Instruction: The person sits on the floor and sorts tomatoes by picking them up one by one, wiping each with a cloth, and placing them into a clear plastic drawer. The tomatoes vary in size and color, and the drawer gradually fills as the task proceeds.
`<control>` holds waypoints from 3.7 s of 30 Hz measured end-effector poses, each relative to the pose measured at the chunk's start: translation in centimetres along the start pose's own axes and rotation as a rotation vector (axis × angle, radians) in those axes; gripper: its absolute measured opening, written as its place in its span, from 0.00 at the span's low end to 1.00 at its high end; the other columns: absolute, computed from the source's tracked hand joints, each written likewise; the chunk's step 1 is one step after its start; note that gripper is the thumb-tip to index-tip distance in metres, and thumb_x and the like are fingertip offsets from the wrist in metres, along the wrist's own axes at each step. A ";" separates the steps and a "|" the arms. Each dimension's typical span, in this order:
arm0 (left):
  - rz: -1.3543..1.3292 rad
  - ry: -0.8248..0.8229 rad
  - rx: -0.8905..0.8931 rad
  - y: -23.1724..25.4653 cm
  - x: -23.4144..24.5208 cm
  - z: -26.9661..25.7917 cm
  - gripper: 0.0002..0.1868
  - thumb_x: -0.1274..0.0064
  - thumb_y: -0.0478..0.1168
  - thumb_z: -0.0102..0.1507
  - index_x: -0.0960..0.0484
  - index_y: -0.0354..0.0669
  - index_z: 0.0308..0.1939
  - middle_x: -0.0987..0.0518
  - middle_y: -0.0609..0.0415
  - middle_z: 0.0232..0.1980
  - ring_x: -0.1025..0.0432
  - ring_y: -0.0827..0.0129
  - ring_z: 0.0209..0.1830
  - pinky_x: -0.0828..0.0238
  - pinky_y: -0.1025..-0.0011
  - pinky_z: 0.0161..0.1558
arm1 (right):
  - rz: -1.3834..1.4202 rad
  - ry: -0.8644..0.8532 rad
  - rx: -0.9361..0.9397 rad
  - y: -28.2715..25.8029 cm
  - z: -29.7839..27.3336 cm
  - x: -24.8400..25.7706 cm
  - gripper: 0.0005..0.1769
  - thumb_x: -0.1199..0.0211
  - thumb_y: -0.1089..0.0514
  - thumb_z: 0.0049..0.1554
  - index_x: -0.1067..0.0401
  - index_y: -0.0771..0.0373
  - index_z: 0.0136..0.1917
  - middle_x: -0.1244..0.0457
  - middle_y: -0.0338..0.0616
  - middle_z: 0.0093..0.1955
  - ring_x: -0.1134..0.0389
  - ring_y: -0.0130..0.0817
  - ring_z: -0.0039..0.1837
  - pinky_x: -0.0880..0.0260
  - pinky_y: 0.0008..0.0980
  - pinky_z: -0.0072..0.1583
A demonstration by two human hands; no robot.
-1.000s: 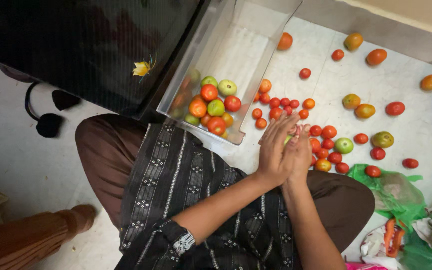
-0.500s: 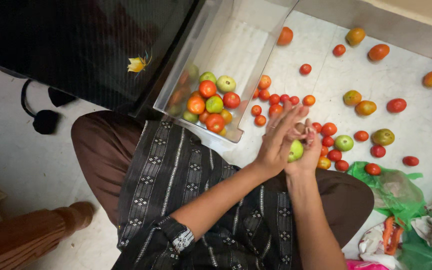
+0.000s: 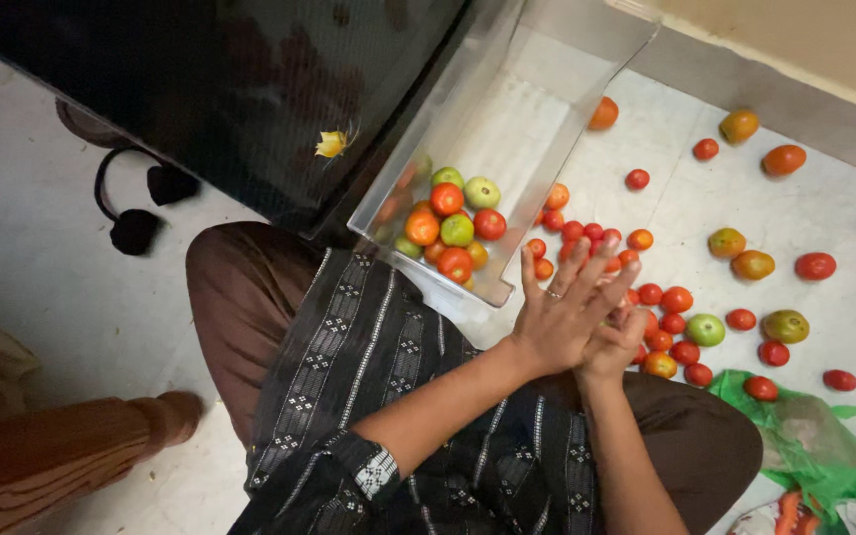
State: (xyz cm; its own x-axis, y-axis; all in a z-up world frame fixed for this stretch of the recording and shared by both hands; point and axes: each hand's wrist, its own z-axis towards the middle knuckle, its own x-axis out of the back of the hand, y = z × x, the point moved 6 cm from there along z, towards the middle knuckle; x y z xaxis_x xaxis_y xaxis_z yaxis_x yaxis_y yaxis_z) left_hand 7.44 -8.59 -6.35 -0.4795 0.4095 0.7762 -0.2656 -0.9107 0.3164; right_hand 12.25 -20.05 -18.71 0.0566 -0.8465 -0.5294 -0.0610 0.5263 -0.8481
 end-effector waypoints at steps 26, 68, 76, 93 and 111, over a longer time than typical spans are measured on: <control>-0.708 -0.075 0.044 -1.8 2.3 -1.1 0.35 0.39 0.45 0.62 0.34 0.46 0.71 0.39 0.43 0.79 0.45 0.40 0.81 0.50 0.46 0.78 | -0.158 0.169 0.174 -5.0 0.8 0.6 0.18 0.49 0.49 0.79 0.34 0.64 0.52 0.41 0.40 0.45 0.40 0.25 0.46 0.35 0.28 0.52; -0.141 -0.902 0.051 -18.4 -6.0 4.8 0.39 0.40 0.27 0.49 0.34 0.40 0.64 0.22 0.38 0.55 0.29 0.40 0.59 0.31 0.51 0.56 | -0.401 0.242 0.134 -8.7 2.8 5.7 0.06 0.32 0.69 0.63 0.28 0.66 0.48 0.31 0.42 0.46 0.32 0.23 0.45 0.30 0.21 0.50; -0.197 -0.786 0.145 -18.4 -3.2 5.5 0.29 0.43 0.33 0.56 0.29 0.42 0.63 0.21 0.42 0.52 0.28 0.43 0.57 0.33 0.51 0.55 | -0.153 0.252 0.088 -7.8 3.6 7.8 0.05 0.33 0.67 0.65 0.29 0.67 0.50 0.32 0.45 0.47 0.31 0.28 0.46 0.29 0.25 0.52; -0.449 -0.123 0.233 -12.9 8.3 4.8 0.17 0.52 0.39 0.67 0.23 0.35 0.58 0.22 0.39 0.52 0.29 0.45 0.55 0.37 0.55 0.59 | -0.030 0.252 0.071 -10.8 17.7 15.7 0.07 0.48 0.67 0.68 0.44 0.73 0.52 0.35 0.49 0.41 0.34 0.43 0.43 0.31 0.45 0.48; -0.206 -0.369 0.279 -13.6 4.6 3.9 0.16 0.46 0.42 0.61 0.20 0.36 0.48 0.20 0.45 0.45 0.29 0.51 0.51 0.41 0.52 0.54 | -1.637 0.357 0.273 -8.4 33.8 18.7 0.18 0.30 0.60 0.53 0.27 0.61 0.57 0.36 0.56 0.57 0.44 0.57 0.66 0.37 0.59 0.63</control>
State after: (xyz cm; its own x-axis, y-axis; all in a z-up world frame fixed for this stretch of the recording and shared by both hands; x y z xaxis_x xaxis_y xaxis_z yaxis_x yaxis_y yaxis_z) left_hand 12.12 5.44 -4.96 -0.0997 0.5820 0.8070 -0.0656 -0.8132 0.5783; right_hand 47.47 -37.58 -22.22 -0.3314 -0.4319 0.8389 -0.0076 -0.8878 -0.4601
